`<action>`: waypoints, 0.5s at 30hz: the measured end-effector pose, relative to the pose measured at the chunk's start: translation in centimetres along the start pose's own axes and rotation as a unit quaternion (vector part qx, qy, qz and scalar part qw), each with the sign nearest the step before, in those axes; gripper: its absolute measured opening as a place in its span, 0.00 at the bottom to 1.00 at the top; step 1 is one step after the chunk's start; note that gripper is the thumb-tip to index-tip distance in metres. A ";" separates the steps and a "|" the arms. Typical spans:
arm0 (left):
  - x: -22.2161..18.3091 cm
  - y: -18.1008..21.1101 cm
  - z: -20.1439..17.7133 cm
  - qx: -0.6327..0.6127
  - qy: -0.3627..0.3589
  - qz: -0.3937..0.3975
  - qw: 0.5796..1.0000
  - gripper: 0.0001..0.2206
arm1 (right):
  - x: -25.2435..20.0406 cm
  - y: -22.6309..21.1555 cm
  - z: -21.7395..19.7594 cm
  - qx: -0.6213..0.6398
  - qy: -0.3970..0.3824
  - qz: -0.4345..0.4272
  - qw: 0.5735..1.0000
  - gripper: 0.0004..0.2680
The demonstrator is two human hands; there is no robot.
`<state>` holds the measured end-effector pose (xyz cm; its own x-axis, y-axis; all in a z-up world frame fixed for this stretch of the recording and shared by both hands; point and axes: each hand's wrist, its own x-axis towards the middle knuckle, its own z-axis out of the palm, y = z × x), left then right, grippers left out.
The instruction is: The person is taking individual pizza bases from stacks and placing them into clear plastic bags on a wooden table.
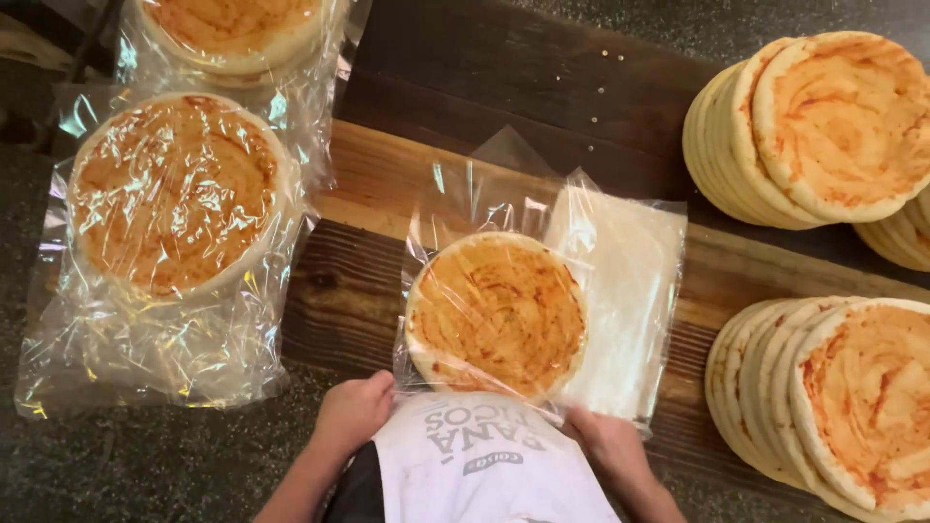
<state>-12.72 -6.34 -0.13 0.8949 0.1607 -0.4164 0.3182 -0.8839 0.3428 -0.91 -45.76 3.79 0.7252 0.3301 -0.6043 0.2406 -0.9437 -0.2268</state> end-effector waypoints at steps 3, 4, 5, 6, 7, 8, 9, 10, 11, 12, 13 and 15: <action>-0.6 3.1 -7.7 -0.085 0.136 0.092 0.983 0.05 | -0.9 -1.1 -4.5 0.018 0.184 -0.085 0.979 0.10; -0.6 4.8 -11.0 -0.095 0.224 0.177 0.954 0.07 | -0.9 -1.7 -7.0 0.021 0.340 -0.171 0.925 0.13; -1.4 7.0 -16.3 -0.094 0.226 0.178 0.953 0.07 | -2.8 -3.4 -11.0 0.021 0.343 -0.172 0.923 0.13; -3.0 9.0 -21.3 -0.179 0.228 0.174 0.941 0.06 | -4.8 -5.1 -14.9 0.062 0.424 -0.237 0.872 0.09; -5.5 10.9 -25.9 -0.263 0.227 0.169 0.922 0.18 | -6.8 -6.8 -18.8 0.103 0.499 -0.298 0.807 0.07; -6.2 11.1 -28.2 -0.262 0.230 0.171 0.921 0.18 | -7.6 -8.3 -20.8 0.102 0.501 -0.300 0.805 0.07; -6.9 11.3 -30.6 -0.189 0.311 0.205 0.909 0.14 | -8.5 -9.8 -22.7 0.114 0.539 -0.287 0.783 0.08; -7.9 11.3 -32.8 -0.113 0.390 0.231 0.884 0.11 | -9.2 -11.5 -24.8 0.127 0.574 -0.279 0.760 0.09; -5.6 10.8 -34.2 -0.113 0.396 0.228 0.882 0.11 | -7.4 -10.7 -25.5 0.126 0.574 -0.285 0.757 0.09; -3.5 10.1 -35.7 -0.096 0.392 0.243 0.882 0.12 | -5.3 -10.2 -26.1 0.092 0.557 -0.216 0.797 0.07; -1.5 9.3 -37.4 -0.079 0.387 0.257 0.882 0.15 | -3.2 -9.9 -26.8 0.060 0.536 -0.147 0.829 0.05; 5.6 7.1 -40.0 -0.026 0.424 0.255 0.869 0.14 | 3.5 -9.1 -29.6 0.061 0.562 -0.221 0.794 0.04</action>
